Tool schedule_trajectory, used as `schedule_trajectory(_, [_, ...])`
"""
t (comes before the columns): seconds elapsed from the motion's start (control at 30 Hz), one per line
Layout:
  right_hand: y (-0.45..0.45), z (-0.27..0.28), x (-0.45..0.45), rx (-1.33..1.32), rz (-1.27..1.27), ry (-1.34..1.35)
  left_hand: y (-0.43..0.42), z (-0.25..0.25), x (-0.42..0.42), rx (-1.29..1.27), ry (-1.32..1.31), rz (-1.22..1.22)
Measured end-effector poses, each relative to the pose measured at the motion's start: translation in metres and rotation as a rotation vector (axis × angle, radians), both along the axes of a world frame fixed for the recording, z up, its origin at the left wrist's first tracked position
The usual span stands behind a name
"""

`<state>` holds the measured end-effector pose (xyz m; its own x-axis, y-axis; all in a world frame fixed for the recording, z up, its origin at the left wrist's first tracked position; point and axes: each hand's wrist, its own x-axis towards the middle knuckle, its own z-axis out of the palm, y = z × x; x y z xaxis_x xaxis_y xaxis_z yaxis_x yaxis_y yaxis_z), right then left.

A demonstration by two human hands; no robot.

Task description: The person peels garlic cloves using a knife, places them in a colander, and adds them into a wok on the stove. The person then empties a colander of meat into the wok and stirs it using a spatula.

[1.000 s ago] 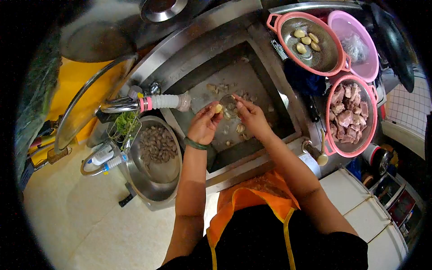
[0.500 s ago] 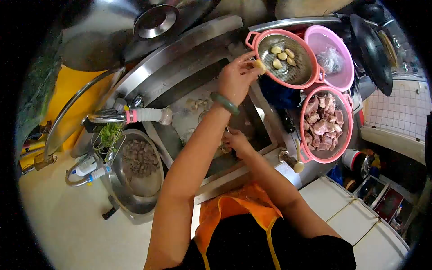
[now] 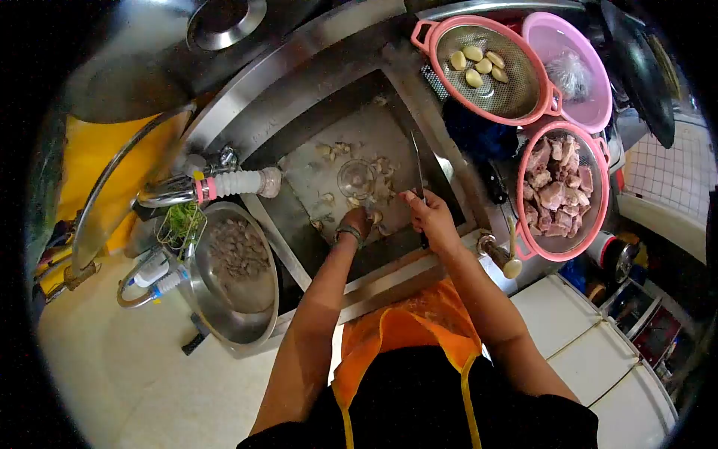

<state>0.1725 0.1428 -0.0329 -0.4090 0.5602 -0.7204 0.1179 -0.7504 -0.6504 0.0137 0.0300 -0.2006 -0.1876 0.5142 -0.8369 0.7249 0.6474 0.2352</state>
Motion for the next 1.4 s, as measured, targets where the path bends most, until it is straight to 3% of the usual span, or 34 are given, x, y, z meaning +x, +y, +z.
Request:
schedule_trajectory(0.17, [-0.003, 0.000, -0.001, -0.002, 0.008, 0.011, -0.021, -0.025, -0.009, 0.006, 0.193, 0.164])
schedule_trajectory(0.23, [-0.002, 0.004, -0.003, -0.025, 0.039, -0.035, -0.029, -0.046, -0.018, 0.404, 0.023, 0.920])
schedule_trajectory(0.27, [-0.002, 0.005, -0.004, -0.035, 0.053, -0.059, -0.029, -0.057, -0.019, 0.593, -0.064, 1.187])
schedule_trajectory(0.3, [-0.003, 0.003, -0.005, -0.020, 0.054, -0.041, -0.026, -0.058, -0.020, 0.580, -0.039, 1.083])
schedule_trajectory(0.37, [-0.005, -0.002, -0.005, 0.014, 0.068, -0.012, -0.025, -0.060, -0.014, 0.460, 0.103, 0.606])
schedule_trajectory(0.43, [-0.007, -0.009, -0.003, 0.048, 0.100, -0.070, -0.039, -0.108, -0.012, 0.520, -0.029, 0.766])
schedule_trajectory(0.5, [-0.008, -0.007, -0.006, 0.029, 0.121, -0.087, -0.043, -0.106, -0.016, 0.498, -0.232, 1.064])
schedule_trajectory(0.53, [-0.006, 0.000, -0.009, -0.003, 0.125, -0.078, -0.036, -0.076, -0.020, 0.442, -0.378, 1.280])
schedule_trajectory(0.6, [-0.008, 0.003, -0.012, -0.035, 0.127, -0.072, -0.040, -0.074, -0.029, 0.519, -0.625, 1.596])
schedule_trajectory(0.67, [-0.009, -0.001, -0.015, -0.028, 0.130, -0.077, -0.069, -0.148, -0.042, 0.820, -0.828, 1.789])
schedule_trajectory(0.73, [-0.009, -0.002, -0.016, 0.077, 0.199, -0.097, -0.023, -0.082, -0.027, 0.695, 0.037, 0.796])
schedule_trajectory(0.83, [-0.011, -0.004, -0.015, 0.081, 0.219, -0.086, -0.003, -0.100, -0.025, 0.690, 0.092, 0.445])
schedule_trajectory(0.9, [-0.013, -0.006, -0.013, 0.060, 0.211, -0.093, 0.033, -0.025, -0.018, 0.455, 0.268, 0.134])
schedule_trajectory(0.93, [-0.013, -0.008, -0.011, 0.062, 0.208, -0.111, 0.042, -0.007, -0.014, 0.307, 0.133, 0.249])
schedule_trajectory(1.03, [-0.013, -0.004, -0.009, 0.035, 0.187, -0.095, 0.044, -0.008, -0.008, 0.265, 0.246, 0.211])
schedule_trajectory(1.13, [-0.012, 0.000, -0.008, -0.015, 0.185, -0.083, 0.031, -0.024, -0.018, 0.381, 0.006, 0.299])
schedule_trajectory(1.2, [-0.011, 0.002, -0.007, -0.057, 0.189, -0.066, 0.009, -0.054, -0.027, 0.697, -0.338, 0.669])
schedule_trajectory(1.27, [-0.007, 0.002, -0.005, -0.104, 0.200, -0.025, 0.002, -0.057, -0.029, 0.647, -0.719, 1.059])
schedule_trajectory(1.3, [-0.008, 0.001, -0.004, -0.066, 0.225, -0.015, 0.005, -0.036, -0.030, 0.610, -0.879, 1.265])
schedule_trajectory(1.4, [-0.013, 0.004, -0.011, 0.091, 0.324, -0.002, 0.017, 0.065, -0.019, 0.662, -0.937, 1.327])
